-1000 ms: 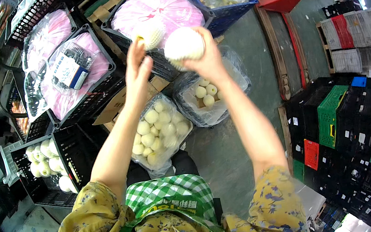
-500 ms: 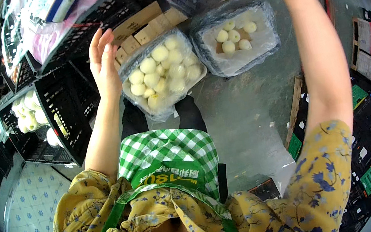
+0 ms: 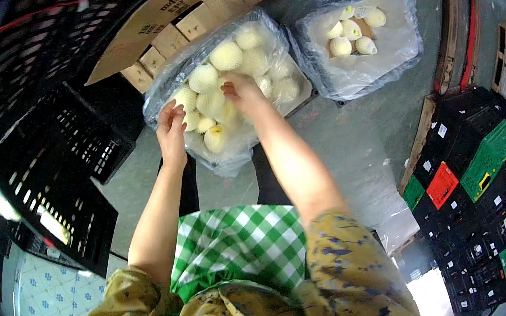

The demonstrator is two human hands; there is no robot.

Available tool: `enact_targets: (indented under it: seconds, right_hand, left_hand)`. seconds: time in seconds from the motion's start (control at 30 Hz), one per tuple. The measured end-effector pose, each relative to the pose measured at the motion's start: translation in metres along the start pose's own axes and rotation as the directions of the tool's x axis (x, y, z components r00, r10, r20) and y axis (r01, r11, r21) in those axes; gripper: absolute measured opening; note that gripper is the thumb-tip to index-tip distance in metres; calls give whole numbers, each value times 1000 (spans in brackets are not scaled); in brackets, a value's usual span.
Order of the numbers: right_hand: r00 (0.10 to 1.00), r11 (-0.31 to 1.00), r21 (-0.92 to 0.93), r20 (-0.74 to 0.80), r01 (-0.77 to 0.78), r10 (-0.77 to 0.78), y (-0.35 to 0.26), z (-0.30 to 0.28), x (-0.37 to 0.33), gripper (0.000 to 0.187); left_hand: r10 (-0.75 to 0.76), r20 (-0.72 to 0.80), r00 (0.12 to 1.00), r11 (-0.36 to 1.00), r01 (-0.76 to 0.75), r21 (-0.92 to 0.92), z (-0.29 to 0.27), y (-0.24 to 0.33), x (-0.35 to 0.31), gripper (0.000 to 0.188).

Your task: The person wraps individual apples in white foam netting and places them into clear plastic bags. They handle the apples one by one, wrapping each carefully before adding it to a bag, then sealing the bag and placing it into a black crate.

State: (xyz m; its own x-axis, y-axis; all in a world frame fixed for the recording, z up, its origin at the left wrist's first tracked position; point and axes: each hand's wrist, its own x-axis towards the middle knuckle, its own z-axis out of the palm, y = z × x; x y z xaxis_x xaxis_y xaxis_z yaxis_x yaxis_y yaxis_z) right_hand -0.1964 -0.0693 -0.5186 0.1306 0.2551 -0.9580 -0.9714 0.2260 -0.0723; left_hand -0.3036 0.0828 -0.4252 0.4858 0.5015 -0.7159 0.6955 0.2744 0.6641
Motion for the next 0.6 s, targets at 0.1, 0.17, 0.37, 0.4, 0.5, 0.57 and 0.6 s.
enact_targets:
  seconds: [0.1,0.17,0.37,0.4,0.5,0.57,0.6]
  right_hand:
    - [968,966,-88,95,242,-233,31,-50,102,37]
    - [976,980,13,-97,196,-194,21,-41,119,40]
    - [965,941,-214,37,261,-259,46,-49,124,68]
    - [941,874,-350,141,338,-307,59,-54,127,77]
    - [733,231,-850,234,473,-639,87,-41,100,98]
    - [752,151,-931,164,332,-639,99,-34,94,106]
    - [757,111,-960,128,256,-641,102,-31,94,110]
  left_hand:
    - [-98,32,995,995,97,28,13,-13,5,35]
    - [-162,29,986,986,161,40,15,-24,14,35]
    - [-341,83,936,939,335,82,3,-70,40,33]
    - [-379,64,923,923,372,98,4,-77,45,33]
    - [-447,38,894,891,442,102,11,-91,46,32]
    - [-443,64,894,896,438,77,13,-96,44,32]
    - [-438,75,896,898,433,79,13,-96,44,33]
